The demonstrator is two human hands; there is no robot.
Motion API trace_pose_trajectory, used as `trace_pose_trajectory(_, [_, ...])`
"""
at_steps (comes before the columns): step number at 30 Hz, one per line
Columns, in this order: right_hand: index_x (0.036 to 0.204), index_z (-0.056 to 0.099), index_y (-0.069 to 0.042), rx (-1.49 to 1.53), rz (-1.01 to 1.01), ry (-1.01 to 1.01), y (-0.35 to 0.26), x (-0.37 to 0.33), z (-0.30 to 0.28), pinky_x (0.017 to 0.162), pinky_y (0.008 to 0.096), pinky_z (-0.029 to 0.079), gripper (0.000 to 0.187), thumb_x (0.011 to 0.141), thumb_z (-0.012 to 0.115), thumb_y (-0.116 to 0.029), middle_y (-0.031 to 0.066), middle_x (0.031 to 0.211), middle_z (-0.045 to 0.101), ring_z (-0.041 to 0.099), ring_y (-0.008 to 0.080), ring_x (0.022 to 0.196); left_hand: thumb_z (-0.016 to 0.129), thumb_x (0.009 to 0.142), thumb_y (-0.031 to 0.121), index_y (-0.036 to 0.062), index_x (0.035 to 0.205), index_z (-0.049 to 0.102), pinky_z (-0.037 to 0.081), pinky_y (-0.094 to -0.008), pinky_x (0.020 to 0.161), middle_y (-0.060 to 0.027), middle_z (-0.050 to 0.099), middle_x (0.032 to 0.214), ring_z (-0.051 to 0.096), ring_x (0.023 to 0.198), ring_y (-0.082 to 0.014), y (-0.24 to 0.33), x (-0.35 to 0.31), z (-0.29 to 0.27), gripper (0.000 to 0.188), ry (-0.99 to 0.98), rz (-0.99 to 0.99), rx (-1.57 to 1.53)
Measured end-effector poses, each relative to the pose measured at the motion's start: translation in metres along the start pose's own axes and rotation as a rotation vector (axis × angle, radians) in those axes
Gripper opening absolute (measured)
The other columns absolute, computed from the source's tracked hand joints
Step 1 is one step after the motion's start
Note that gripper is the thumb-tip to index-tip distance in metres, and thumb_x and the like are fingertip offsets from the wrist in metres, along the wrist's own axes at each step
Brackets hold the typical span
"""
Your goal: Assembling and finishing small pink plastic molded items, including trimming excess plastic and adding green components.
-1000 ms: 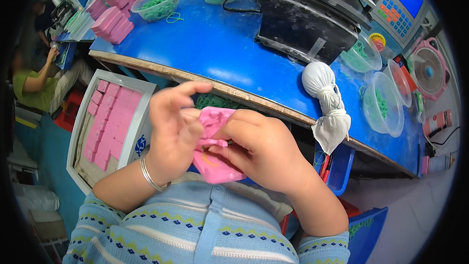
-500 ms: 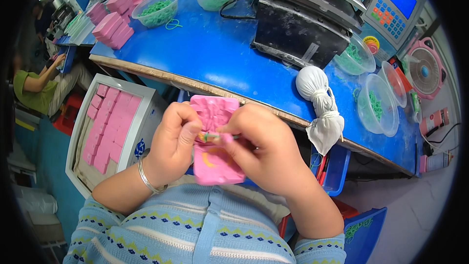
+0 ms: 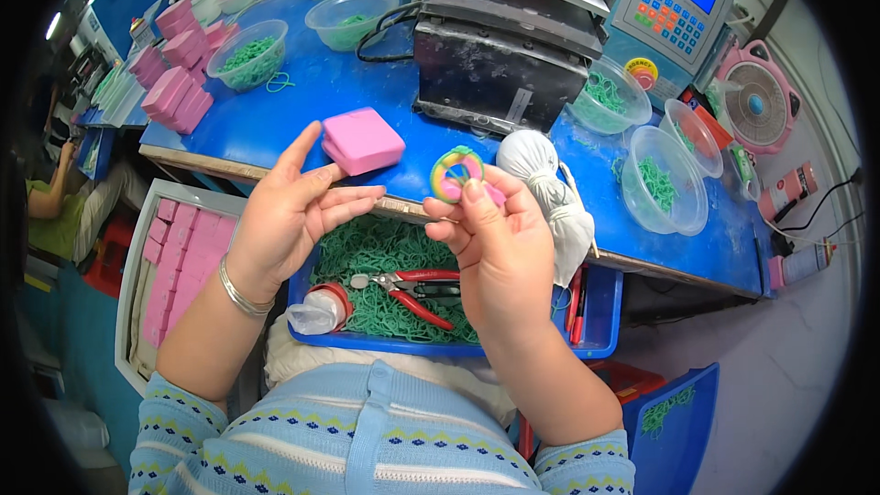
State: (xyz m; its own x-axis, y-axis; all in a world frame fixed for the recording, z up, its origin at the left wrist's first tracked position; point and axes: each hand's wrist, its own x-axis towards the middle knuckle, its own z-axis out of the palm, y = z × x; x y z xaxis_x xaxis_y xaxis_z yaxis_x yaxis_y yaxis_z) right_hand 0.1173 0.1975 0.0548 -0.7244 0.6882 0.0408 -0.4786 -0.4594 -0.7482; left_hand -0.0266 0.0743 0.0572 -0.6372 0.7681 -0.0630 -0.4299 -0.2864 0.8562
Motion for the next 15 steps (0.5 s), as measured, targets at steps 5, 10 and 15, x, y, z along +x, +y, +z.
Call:
trace_pose_trajectory(5, [0.100,0.054,-0.001,-0.544,-0.564,-0.134,0.019,-0.003,-0.005,0.061,0.0221,0.046,0.018,0.083,0.059,0.000,0.0094,0.092,0.060,0.056,0.0120,0.068,0.049,0.090,0.013,-0.0012,0.138,0.011,0.046,-0.0347,0.083,-0.0171,0.041,0.122,0.052,0.101,-0.0256,-0.011,-0.029,0.006,0.063,0.118,0.011,0.023])
trace_pose_trajectory(10, [0.094,0.058,-0.005,-1.055,-1.144,-0.412,0.028,-0.013,-0.003,0.060,0.0324,0.045,0.040,0.058,0.070,0.006,0.0089,0.088,0.058,0.057,0.0231,0.070,0.054,0.089,0.018,-0.0002,0.135,0.026,0.037,-0.0366,0.098,-0.0158,0.040,0.130,0.044,0.118,-0.0222,-0.026,-0.059,0.015,0.057,-0.280,-0.006,-0.074])
trace_pose_trajectory(15, [0.094,0.058,-0.004,-1.079,-1.067,-0.426,0.034,-0.024,0.000,0.060,0.0318,0.043,0.035,0.063,0.073,-0.006,0.0075,0.087,0.057,0.055,0.0228,0.069,0.053,0.089,0.019,-0.0001,0.132,0.032,0.040,-0.0366,0.097,-0.0173,0.048,0.123,0.047,0.114,-0.0244,-0.024,-0.057,0.011,0.051,-0.274,-0.080,-0.117])
